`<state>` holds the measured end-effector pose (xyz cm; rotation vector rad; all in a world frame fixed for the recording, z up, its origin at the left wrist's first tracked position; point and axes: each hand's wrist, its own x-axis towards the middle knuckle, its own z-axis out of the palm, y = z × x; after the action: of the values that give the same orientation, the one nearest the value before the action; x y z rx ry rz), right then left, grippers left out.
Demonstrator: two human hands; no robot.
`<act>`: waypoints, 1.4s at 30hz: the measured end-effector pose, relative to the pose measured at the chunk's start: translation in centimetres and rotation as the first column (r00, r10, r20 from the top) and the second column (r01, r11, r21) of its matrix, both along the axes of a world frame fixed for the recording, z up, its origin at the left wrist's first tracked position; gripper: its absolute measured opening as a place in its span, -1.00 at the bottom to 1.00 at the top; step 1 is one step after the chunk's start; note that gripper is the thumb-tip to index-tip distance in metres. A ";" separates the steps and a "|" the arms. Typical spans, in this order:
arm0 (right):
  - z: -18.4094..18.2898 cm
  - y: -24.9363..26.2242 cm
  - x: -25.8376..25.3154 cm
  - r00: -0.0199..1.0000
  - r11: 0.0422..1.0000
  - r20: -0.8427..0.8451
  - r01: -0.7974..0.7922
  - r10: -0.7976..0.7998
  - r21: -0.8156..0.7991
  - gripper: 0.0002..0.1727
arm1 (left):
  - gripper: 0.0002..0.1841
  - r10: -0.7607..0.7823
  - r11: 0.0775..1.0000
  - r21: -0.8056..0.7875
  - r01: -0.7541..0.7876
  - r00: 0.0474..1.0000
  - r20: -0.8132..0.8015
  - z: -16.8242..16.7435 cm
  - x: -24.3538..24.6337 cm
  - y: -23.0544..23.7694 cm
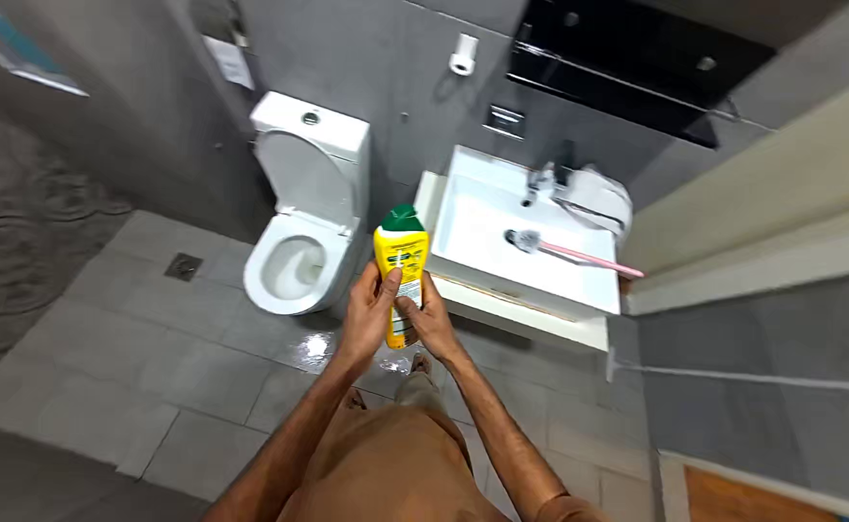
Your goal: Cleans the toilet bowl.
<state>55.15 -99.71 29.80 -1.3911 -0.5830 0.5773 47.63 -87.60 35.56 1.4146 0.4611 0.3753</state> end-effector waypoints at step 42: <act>-11.4 37.1 10.0 0.610 0.779 -0.501 -0.569 0.614 0.261 -0.43 | -0.67 0.083 0.575 0.814 0.090 0.982 -0.167 -8.4 4.2 40.5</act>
<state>65.13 -62.64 18.41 -0.8457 -0.5631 1.4453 51.80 -47.14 27.20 2.3987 0.4521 0.4850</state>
